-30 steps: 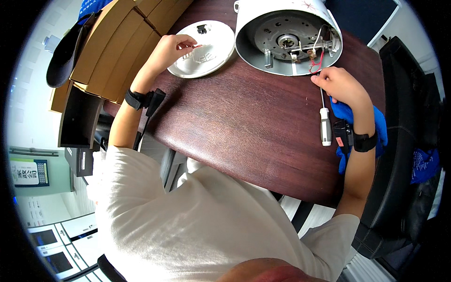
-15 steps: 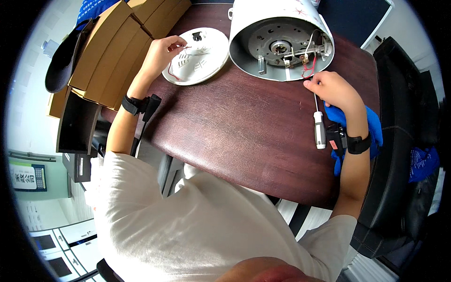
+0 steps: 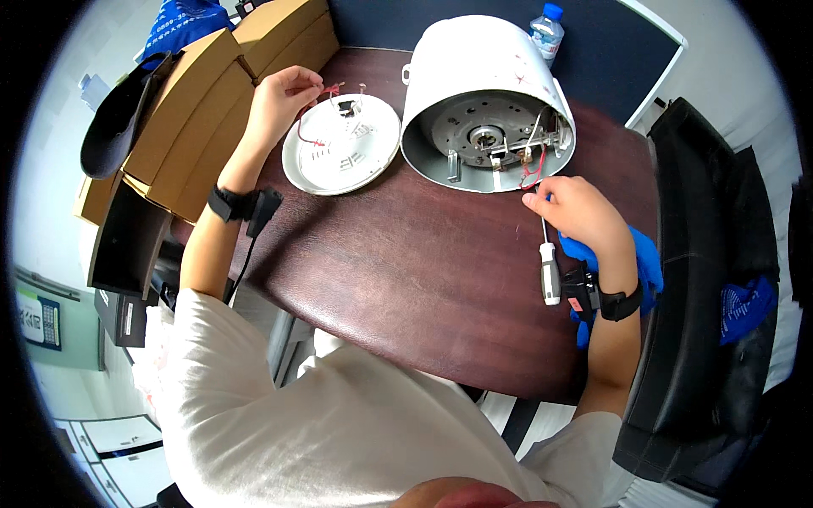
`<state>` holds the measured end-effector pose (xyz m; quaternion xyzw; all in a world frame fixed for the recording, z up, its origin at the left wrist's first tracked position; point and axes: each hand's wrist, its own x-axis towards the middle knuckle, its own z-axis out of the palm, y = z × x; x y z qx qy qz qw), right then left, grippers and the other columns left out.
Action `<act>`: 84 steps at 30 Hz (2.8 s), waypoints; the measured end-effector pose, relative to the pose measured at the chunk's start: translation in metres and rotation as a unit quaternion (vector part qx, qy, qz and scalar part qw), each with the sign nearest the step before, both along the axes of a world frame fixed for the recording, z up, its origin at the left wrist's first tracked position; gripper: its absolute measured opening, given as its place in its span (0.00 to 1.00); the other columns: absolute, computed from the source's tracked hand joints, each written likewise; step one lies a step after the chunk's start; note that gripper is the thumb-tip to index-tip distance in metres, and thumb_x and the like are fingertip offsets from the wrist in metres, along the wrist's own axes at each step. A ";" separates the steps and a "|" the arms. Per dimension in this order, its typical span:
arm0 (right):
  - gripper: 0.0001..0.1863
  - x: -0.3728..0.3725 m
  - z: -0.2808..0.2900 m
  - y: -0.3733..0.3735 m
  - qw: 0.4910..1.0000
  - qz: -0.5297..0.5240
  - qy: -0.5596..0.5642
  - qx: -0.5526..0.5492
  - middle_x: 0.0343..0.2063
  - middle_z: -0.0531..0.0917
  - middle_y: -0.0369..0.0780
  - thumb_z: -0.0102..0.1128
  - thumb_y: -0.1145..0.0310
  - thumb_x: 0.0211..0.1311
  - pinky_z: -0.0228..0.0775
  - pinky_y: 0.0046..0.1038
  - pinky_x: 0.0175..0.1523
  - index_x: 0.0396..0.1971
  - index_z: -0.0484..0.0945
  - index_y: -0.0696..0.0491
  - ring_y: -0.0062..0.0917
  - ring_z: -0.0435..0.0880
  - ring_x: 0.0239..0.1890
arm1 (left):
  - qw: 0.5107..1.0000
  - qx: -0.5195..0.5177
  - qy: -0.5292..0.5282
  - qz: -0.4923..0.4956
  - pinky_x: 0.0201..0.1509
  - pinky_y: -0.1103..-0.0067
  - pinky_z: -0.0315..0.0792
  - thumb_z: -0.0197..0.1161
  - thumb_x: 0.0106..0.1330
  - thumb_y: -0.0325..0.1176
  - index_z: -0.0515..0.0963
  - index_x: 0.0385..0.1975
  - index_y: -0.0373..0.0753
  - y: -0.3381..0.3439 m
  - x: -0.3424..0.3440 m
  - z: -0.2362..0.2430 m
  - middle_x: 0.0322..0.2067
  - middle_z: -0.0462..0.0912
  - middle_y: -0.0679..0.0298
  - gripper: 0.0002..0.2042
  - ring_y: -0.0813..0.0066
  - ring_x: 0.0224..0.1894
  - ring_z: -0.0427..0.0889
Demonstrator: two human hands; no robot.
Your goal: The person works on the internal wiring of a white cylindrical device, stripping and twisting red wires, then using a screwdriver to tighten connections inside the housing. Afterward, they wipe the device's white lid with a blue cloth.
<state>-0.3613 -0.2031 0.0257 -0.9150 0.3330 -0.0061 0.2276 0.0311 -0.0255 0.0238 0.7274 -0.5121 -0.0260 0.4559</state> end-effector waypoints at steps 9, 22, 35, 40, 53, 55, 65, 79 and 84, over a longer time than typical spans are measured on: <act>0.22 -0.003 0.002 0.000 1.000 -0.004 -0.014 0.013 0.19 0.79 0.52 0.59 0.54 0.59 0.72 0.36 0.33 0.23 0.80 0.61 0.42 0.81 0.24 | 0.966 0.137 0.213 -0.043 0.34 0.85 0.73 0.62 0.61 0.21 0.77 0.36 0.32 0.012 0.010 -0.026 0.30 0.83 0.62 0.05 0.81 0.29 0.78; 0.12 0.007 0.021 0.038 0.975 0.111 -0.184 0.062 0.17 0.79 0.46 0.58 0.64 0.63 0.69 0.31 0.28 0.27 0.78 0.58 0.34 0.79 0.19 | 0.833 -0.100 0.493 -0.231 0.44 0.79 0.75 0.58 0.66 0.23 0.75 0.36 0.35 0.012 -0.107 0.000 0.37 0.81 0.60 0.02 0.77 0.34 0.79; 0.08 0.027 -0.002 0.052 0.811 0.017 -0.533 0.239 0.23 0.81 0.35 0.56 0.72 0.67 0.67 0.17 0.24 0.42 0.77 0.59 0.13 0.75 0.19 | 0.745 -0.051 0.568 -0.345 0.45 0.80 0.74 0.61 0.65 0.23 0.75 0.40 0.37 -0.039 -0.208 0.017 0.38 0.83 0.59 0.06 0.76 0.36 0.81; 0.07 0.022 -0.002 0.039 0.811 0.016 -0.541 0.223 0.23 0.80 0.35 0.56 0.72 0.67 0.67 0.16 0.24 0.37 0.79 0.59 0.12 0.76 0.19 | 0.774 -0.057 0.517 -0.361 0.48 0.81 0.75 0.59 0.66 0.23 0.74 0.41 0.32 -0.060 -0.213 0.009 0.37 0.83 0.58 0.06 0.78 0.38 0.81; 0.06 0.011 0.008 0.014 0.903 -0.064 -0.419 0.064 0.21 0.82 0.45 0.57 0.73 0.64 0.72 0.24 0.27 0.30 0.75 0.61 0.26 0.84 0.23 | 0.853 -0.084 0.384 -0.343 0.41 0.84 0.75 0.56 0.68 0.24 0.75 0.42 0.29 -0.077 -0.214 -0.001 0.35 0.83 0.60 0.07 0.81 0.34 0.80; 0.06 0.012 0.016 0.014 0.922 -0.078 -0.367 0.098 0.20 0.81 0.46 0.56 0.73 0.64 0.72 0.26 0.27 0.31 0.75 0.60 0.29 0.84 0.24 | 0.857 -0.079 0.382 -0.336 0.39 0.85 0.74 0.57 0.68 0.25 0.77 0.40 0.29 -0.078 -0.210 0.003 0.34 0.82 0.62 0.07 0.83 0.32 0.79; 0.07 0.017 0.004 0.014 0.949 -0.012 -0.310 0.061 0.24 0.80 0.50 0.52 0.71 0.65 0.71 0.35 0.32 0.32 0.75 0.59 0.43 0.82 0.27 | 0.869 -0.063 0.375 -0.317 0.36 0.87 0.71 0.60 0.67 0.29 0.79 0.40 0.32 -0.088 -0.204 -0.011 0.30 0.82 0.67 0.08 0.86 0.31 0.76; 0.05 0.014 0.011 0.022 0.951 0.028 -0.306 0.020 0.25 0.78 0.52 0.51 0.73 0.65 0.71 0.39 0.32 0.32 0.73 0.59 0.48 0.80 0.30 | 0.888 -0.054 0.337 -0.309 0.38 0.87 0.72 0.60 0.67 0.28 0.78 0.40 0.31 -0.086 -0.209 -0.013 0.30 0.82 0.66 0.07 0.86 0.32 0.77; 0.05 0.013 0.013 0.022 0.951 0.026 -0.298 0.079 0.28 0.81 0.51 0.51 0.74 0.65 0.73 0.36 0.36 0.36 0.74 0.60 0.45 0.82 0.33 | 0.884 -0.050 0.337 -0.319 0.38 0.87 0.72 0.60 0.67 0.28 0.78 0.40 0.31 -0.087 -0.208 -0.014 0.30 0.82 0.66 0.07 0.86 0.33 0.77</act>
